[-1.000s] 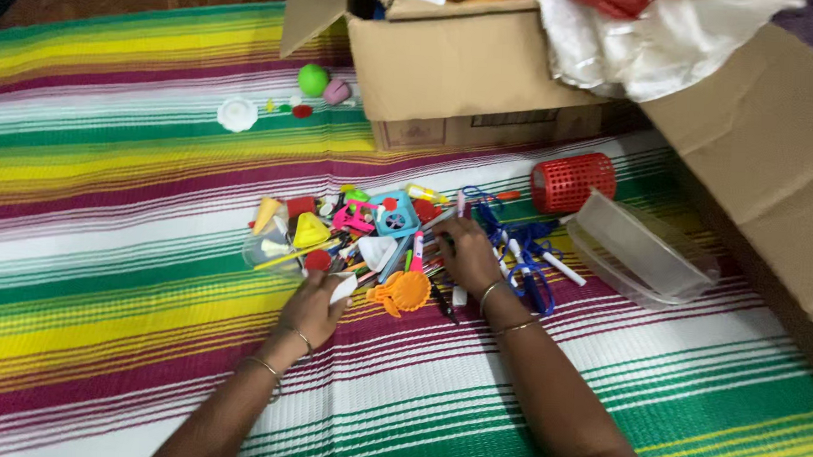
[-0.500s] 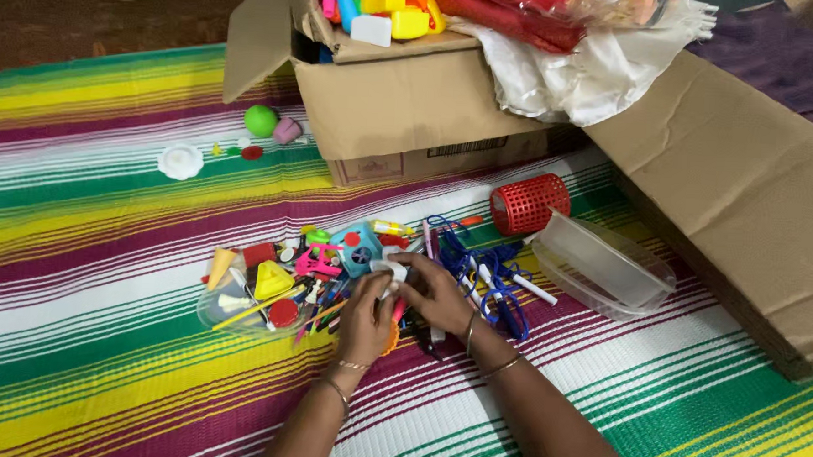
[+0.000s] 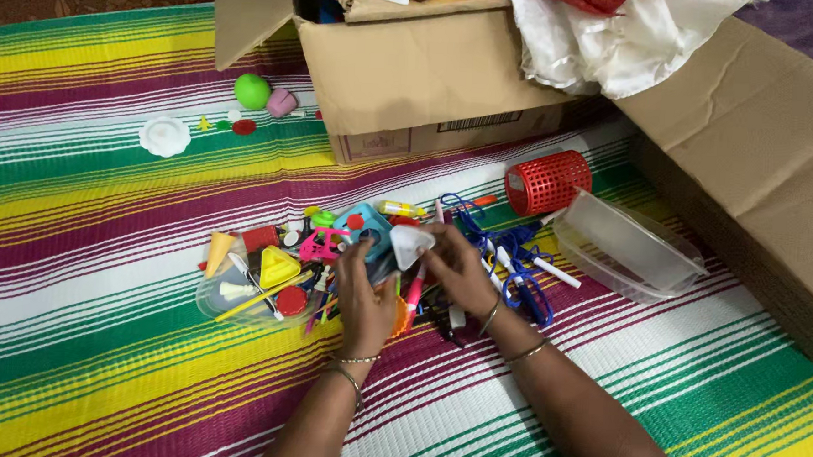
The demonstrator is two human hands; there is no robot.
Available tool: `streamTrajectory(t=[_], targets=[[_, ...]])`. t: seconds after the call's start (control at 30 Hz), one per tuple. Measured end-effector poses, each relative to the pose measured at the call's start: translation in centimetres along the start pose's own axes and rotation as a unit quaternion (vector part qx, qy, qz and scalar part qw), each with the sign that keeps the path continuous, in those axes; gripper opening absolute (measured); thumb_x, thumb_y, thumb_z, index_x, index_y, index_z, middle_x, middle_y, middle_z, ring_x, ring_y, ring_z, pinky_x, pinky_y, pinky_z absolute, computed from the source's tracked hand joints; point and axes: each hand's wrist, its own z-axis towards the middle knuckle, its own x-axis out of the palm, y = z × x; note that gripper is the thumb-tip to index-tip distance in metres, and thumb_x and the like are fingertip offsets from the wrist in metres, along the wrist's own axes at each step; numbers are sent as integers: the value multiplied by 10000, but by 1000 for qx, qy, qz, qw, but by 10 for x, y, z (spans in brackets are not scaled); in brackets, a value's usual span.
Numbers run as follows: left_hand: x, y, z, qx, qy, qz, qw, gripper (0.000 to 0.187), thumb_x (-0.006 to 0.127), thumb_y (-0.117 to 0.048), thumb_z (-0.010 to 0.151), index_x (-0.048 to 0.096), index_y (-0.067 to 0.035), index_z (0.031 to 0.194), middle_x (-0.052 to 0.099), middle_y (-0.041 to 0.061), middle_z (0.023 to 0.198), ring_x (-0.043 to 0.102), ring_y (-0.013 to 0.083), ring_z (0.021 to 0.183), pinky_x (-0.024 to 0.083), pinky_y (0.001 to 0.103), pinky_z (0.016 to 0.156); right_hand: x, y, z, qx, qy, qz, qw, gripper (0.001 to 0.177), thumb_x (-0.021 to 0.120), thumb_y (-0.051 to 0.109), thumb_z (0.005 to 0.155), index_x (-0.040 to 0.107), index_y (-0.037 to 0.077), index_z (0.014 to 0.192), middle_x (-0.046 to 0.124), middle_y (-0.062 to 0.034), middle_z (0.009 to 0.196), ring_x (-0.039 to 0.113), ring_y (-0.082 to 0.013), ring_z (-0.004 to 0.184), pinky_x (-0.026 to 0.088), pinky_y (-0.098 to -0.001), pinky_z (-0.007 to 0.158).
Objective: The person packs various items into a cardboard box. They place a folded purple cloth, a doll, a white cloth, a red box, and numerous small toys and stationery items into the box one by one.
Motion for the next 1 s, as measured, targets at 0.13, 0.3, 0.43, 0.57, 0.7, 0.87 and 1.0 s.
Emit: streamTrajectory(t=[0.13,0.3,0.43,0.57,0.7,0.87,1.0], targets=[[-9,18,5,8,40,177,983,534,784,-168,780,620,-47,1274,570,169,1321,469,407,1309,333,546,1099,-13,-11,7,-49,-106,39,992,316,629,125,1047,528,7,1322,655,-32,1016,609,-74,862,525,-224,730],[-9,25,2,16,35,189,981,266,748,-181,812,699,-75,1050,623,122,1260,478,392,1302,335,564,1076,-20,-4,6,40,-155,90,983,308,607,188,1013,537,32,1269,612,-30,799,529,-82,540,436,-243,437],[-9,27,1,11,19,180,983,170,711,-153,832,681,-94,989,646,104,1200,525,367,1254,369,545,1058,-11,9,2,-60,-127,-33,989,325,651,169,1037,556,19,1309,691,-45,965,604,-48,689,489,-226,550],[-9,29,3,18,-14,144,989,196,688,-158,873,650,-85,1051,638,129,1141,566,377,1153,405,537,982,-3,28,-4,6,-165,-213,963,335,698,154,970,627,66,1286,713,-71,779,543,-65,553,439,-246,500],[-6,31,0,11,-23,93,995,170,676,-155,908,630,-83,1054,633,141,1097,593,389,1083,436,531,898,4,45,-8,-21,-157,-220,963,363,717,150,947,615,84,1289,727,-25,730,577,-33,579,465,-241,511],[-2,37,3,1,-31,67,997,187,696,-119,853,621,-72,1018,629,169,1077,588,420,1051,444,537,836,2,79,24,-107,-183,-224,951,369,721,151,960,593,73,1297,757,-32,745,619,-26,615,487,-231,533],[4,39,6,-26,-28,48,998,182,710,-112,840,615,-73,990,633,149,1016,595,399,1011,449,533,830,-5,126,91,-241,-210,-339,885,345,757,159,971,582,63,1252,728,-101,799,686,-153,678,531,-282,613]])
